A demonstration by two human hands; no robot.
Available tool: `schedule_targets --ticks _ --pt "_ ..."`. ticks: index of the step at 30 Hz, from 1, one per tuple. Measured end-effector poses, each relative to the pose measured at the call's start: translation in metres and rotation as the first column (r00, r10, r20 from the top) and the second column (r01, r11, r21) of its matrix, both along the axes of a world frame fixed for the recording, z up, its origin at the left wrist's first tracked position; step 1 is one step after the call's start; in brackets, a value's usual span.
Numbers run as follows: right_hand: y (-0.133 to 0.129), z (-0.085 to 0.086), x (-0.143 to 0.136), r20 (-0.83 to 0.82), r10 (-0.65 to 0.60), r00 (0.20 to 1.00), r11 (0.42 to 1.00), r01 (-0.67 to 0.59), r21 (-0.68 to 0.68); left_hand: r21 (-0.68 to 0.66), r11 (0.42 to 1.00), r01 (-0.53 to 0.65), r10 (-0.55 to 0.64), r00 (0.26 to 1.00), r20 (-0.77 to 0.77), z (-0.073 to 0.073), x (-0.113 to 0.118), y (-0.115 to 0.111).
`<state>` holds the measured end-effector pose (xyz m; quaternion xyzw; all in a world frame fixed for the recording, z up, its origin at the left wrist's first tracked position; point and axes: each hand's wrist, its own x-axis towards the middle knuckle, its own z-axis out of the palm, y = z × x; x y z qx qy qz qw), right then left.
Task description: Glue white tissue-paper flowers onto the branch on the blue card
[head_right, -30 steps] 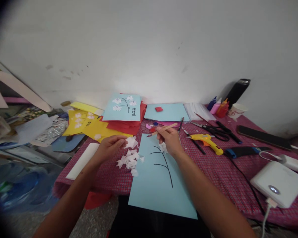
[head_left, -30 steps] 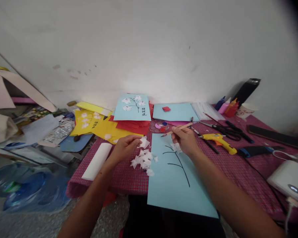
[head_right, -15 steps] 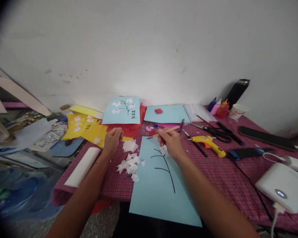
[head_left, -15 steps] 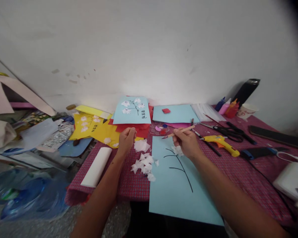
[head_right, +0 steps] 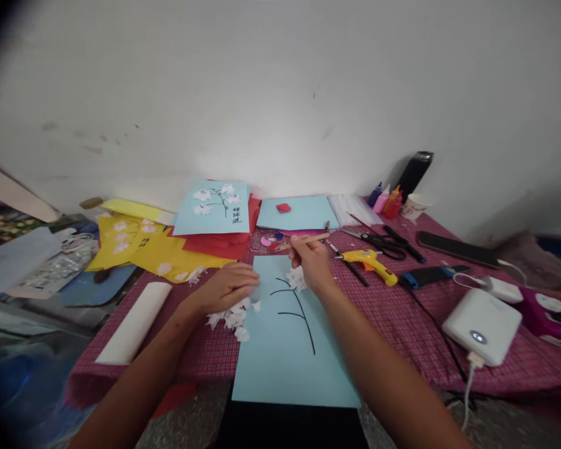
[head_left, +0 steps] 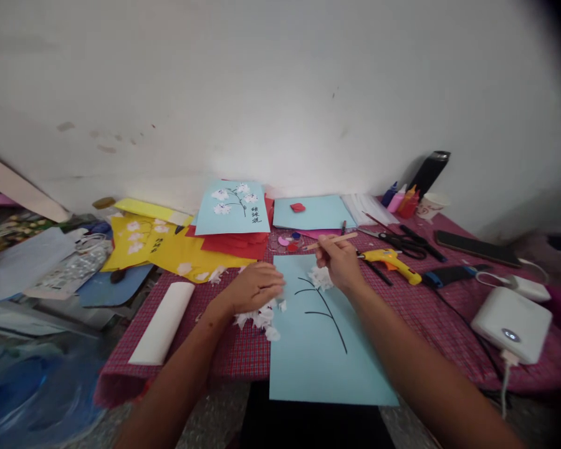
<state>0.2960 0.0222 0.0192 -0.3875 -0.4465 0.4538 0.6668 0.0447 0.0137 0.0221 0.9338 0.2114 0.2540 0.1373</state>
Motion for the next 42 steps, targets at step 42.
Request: schedule_targets --ticks 42 --pt "-0.019 0.045 0.041 -0.02 -0.233 0.972 0.965 0.234 0.118 -0.51 0.829 -0.229 0.509 0.686 0.519 -0.001 -0.016 -0.002"
